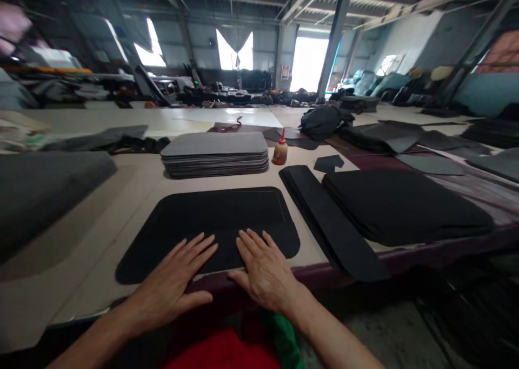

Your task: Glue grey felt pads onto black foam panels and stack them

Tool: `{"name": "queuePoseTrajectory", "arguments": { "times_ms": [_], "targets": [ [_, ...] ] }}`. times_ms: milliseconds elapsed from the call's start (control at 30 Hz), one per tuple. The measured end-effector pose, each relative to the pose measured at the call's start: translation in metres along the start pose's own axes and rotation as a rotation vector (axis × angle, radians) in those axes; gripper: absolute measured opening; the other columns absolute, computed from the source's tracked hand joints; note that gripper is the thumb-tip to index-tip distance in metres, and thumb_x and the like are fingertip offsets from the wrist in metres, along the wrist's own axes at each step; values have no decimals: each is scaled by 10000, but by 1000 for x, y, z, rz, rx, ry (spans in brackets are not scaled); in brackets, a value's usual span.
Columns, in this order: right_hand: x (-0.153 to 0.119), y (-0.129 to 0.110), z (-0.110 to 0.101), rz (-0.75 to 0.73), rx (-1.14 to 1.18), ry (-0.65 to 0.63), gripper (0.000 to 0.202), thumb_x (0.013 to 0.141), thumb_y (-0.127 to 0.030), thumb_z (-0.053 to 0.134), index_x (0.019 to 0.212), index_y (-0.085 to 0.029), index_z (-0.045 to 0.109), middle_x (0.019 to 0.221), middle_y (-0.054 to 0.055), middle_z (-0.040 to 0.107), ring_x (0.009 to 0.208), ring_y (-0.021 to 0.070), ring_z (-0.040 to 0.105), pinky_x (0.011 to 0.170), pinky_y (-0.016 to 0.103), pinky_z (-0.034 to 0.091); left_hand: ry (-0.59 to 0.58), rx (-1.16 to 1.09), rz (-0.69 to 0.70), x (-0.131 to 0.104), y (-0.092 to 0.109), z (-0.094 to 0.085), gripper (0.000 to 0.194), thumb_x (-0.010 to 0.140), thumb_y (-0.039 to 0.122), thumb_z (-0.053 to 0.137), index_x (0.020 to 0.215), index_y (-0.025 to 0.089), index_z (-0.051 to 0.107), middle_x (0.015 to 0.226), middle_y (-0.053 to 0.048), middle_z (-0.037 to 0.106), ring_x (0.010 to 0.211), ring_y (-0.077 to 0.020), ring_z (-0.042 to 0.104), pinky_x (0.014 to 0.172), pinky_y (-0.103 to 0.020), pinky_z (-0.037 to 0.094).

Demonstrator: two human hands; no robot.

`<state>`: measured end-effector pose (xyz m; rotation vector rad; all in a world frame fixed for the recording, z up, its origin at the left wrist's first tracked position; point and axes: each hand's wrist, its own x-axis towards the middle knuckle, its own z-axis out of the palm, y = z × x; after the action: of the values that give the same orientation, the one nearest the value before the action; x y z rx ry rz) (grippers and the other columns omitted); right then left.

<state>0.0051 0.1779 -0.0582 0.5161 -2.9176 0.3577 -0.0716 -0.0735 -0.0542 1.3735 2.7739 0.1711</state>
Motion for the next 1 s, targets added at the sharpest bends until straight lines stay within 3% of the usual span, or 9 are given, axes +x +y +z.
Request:
{"name": "queuePoseTrajectory", "arguments": {
  "times_ms": [200, 333, 533, 667, 800, 900, 1000],
  "targets": [
    [-20, 20, -5, 150, -98, -4, 723, 993, -585, 424, 1494, -64, 417, 1571, 165, 312, 1459, 307, 286, 1191, 516, 265, 120, 156, -20, -33, -34, 8, 870, 855, 743, 498, 1553, 278, 265, 1596, -55, 277, 1453, -318, 318, 1178, -519, 321],
    [-41, 40, 0, 240, -207, 90, 787, 983, -627, 402, 1465, -5, 442, 1544, 233, 331, 1444, 343, 307, 1166, 516, 310, 211, 235, -37, -62, -54, 14, 910, 852, 710, 547, 1571, 278, 194, 1589, -75, 305, 1412, -333, 390, 1132, -521, 390],
    [-50, 50, 11, 247, -336, 159, 882, 974, -688, 308, 1430, 51, 461, 1509, 301, 354, 1420, 379, 340, 1140, 527, 344, 269, 288, -137, -93, -79, 26, 960, 828, 729, 562, 1575, 255, 189, 1606, -112, 263, 1411, -353, 385, 1143, -522, 372],
    [-55, 52, 15, 176, -340, 231, 819, 986, -650, 312, 1378, 39, 518, 1467, 319, 409, 1420, 403, 324, 1121, 555, 354, 186, 287, -253, -108, -76, 15, 941, 839, 761, 501, 1549, 183, 281, 1599, -144, 268, 1432, -352, 349, 1167, -548, 326],
    [-64, 68, 21, -73, -270, 285, 521, 1033, -358, 250, 1158, -137, 705, 1380, 230, 544, 1474, 424, 160, 1078, 682, 324, 45, 192, -442, -123, -75, -7, 933, 893, 769, 355, 1522, 80, 311, 1586, -189, 274, 1468, -336, 278, 1197, -562, 261],
    [-67, 82, 29, -169, -242, 299, 542, 1000, -255, 209, 1085, -198, 741, 1352, 189, 573, 1485, 432, 78, 1048, 742, 313, 114, 134, -577, -133, -76, -17, 938, 924, 754, 239, 1498, 18, 327, 1577, -226, 280, 1475, -335, 257, 1207, -552, 240],
    [-70, 90, 35, -192, -229, 309, 564, 984, -233, 190, 1076, -210, 746, 1325, 181, 589, 1486, 434, 60, 1054, 764, 285, 175, 71, -521, -129, -66, -20, 921, 920, 759, 238, 1515, 61, 310, 1590, -204, 267, 1487, -329, 223, 1221, -553, 198]
  ]
}}
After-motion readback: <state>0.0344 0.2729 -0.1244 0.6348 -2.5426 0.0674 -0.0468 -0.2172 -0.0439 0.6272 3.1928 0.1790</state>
